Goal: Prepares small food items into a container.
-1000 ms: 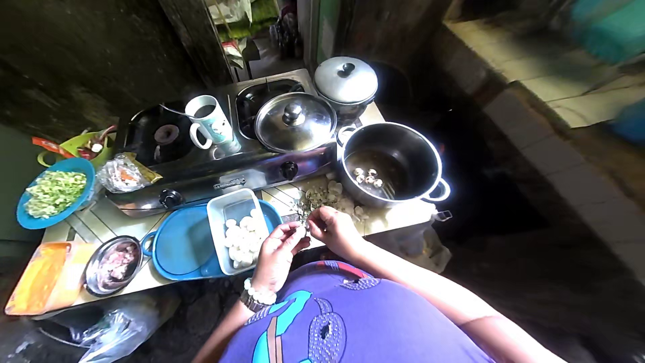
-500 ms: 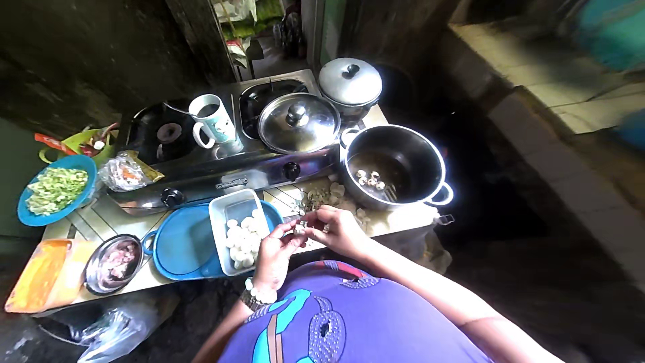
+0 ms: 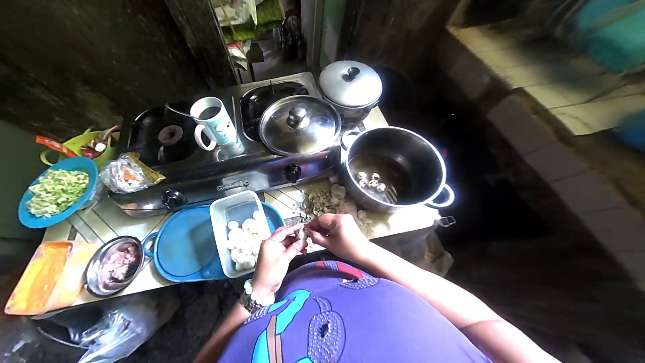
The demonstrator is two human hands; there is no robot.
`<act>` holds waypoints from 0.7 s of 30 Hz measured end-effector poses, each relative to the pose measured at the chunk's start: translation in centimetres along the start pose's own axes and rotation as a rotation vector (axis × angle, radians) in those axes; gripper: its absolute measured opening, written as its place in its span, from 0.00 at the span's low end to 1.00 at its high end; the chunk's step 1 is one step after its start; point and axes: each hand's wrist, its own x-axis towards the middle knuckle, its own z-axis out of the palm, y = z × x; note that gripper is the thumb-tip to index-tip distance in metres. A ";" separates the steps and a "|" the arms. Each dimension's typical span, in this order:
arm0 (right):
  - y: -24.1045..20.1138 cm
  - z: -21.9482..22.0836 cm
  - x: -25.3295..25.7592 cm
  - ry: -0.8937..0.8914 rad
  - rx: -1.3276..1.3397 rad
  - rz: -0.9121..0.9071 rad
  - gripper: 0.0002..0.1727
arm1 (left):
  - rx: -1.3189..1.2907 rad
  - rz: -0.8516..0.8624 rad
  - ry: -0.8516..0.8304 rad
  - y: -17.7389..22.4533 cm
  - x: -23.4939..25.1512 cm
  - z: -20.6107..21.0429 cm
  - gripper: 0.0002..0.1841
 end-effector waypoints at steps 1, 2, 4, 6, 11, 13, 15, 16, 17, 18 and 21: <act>-0.1 0.0 0.0 -0.009 -0.008 0.006 0.10 | 0.002 -0.005 -0.004 0.0 0.0 -0.1 0.18; -0.1 0.0 0.0 -0.016 -0.014 0.017 0.10 | 0.002 -0.014 -0.007 0.1 -0.1 -0.1 0.17; -0.1 0.1 0.0 -0.015 -0.033 0.032 0.09 | -0.005 -0.037 -0.010 0.3 -0.1 0.0 0.17; 0.0 0.3 0.1 0.002 -0.054 0.034 0.09 | -0.030 -0.051 -0.011 0.5 -0.1 0.0 0.14; 0.2 0.0 0.4 0.039 -0.039 0.103 0.11 | -0.138 -0.085 -0.038 0.9 0.0 -0.1 0.12; 0.8 -0.4 0.8 0.087 -0.059 0.126 0.11 | -0.188 -0.096 -0.055 1.1 0.0 -0.3 0.12; 2.2 -0.7 1.4 0.121 -0.147 0.122 0.11 | -0.241 -0.113 -0.057 1.3 0.0 -0.5 0.13; 3.1 -0.9 1.7 0.105 -0.203 0.142 0.12 | -0.265 -0.115 -0.053 1.4 0.0 -0.5 0.14; 4.0 -1.1 2.1 0.060 -0.254 0.189 0.13 | -0.281 -0.105 -0.050 1.4 0.0 -0.6 0.14; 4.7 -1.3 2.4 0.003 -0.296 0.247 0.14 | -0.280 -0.085 -0.046 1.2 0.0 -0.7 0.15; 6.1 -1.7 3.3 -0.181 -0.374 0.346 0.13 | -0.218 -0.047 0.025 1.0 0.0 -0.8 0.18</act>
